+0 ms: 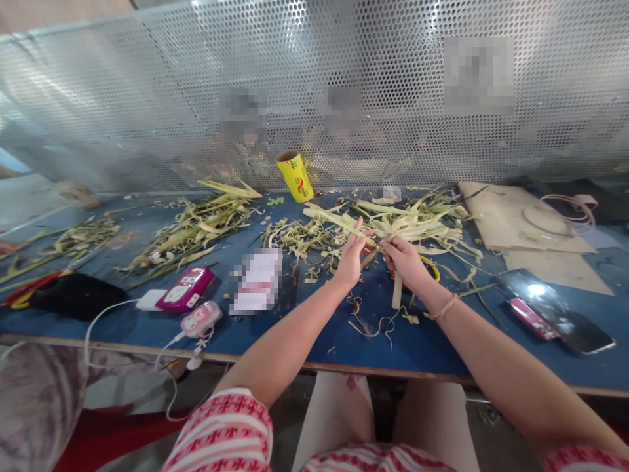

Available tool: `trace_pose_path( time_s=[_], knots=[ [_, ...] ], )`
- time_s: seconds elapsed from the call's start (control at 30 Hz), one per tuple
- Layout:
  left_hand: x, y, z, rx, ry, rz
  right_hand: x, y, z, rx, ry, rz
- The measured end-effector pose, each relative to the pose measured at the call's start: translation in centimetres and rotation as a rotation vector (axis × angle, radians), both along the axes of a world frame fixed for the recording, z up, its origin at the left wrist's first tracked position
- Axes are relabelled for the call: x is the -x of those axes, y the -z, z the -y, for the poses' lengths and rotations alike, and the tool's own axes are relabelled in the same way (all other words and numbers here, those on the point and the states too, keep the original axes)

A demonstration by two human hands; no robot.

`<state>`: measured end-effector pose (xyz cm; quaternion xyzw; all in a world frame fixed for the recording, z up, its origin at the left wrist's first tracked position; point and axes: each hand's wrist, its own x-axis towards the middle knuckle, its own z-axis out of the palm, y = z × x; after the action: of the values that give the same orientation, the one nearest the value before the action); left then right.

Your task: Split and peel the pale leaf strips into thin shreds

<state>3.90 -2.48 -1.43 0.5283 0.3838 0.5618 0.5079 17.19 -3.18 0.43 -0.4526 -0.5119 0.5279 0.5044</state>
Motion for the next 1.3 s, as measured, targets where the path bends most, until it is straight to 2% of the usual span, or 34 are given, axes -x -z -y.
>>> trace_pose_path(
  time_s=[0.3,0.73,1.0,1.3],
  knots=[
    [0.0,-0.3,0.2,-0.009,0.006,-0.034,-0.1,0.1,-0.1,-0.016,-0.031,-0.002],
    [-0.3,-0.9,0.8,0.021,0.028,-0.038,-0.1,0.0,0.0,-0.003,0.022,0.052],
    [-0.5,-1.3,1.6,-0.062,-0.017,-0.129,-0.2,0.5,-0.3,-0.008,0.001,0.057],
    [-0.6,-1.5,2.3,-0.154,-0.005,-0.268,-0.3,1.5,-1.0,-0.104,-0.009,0.086]
  ],
)
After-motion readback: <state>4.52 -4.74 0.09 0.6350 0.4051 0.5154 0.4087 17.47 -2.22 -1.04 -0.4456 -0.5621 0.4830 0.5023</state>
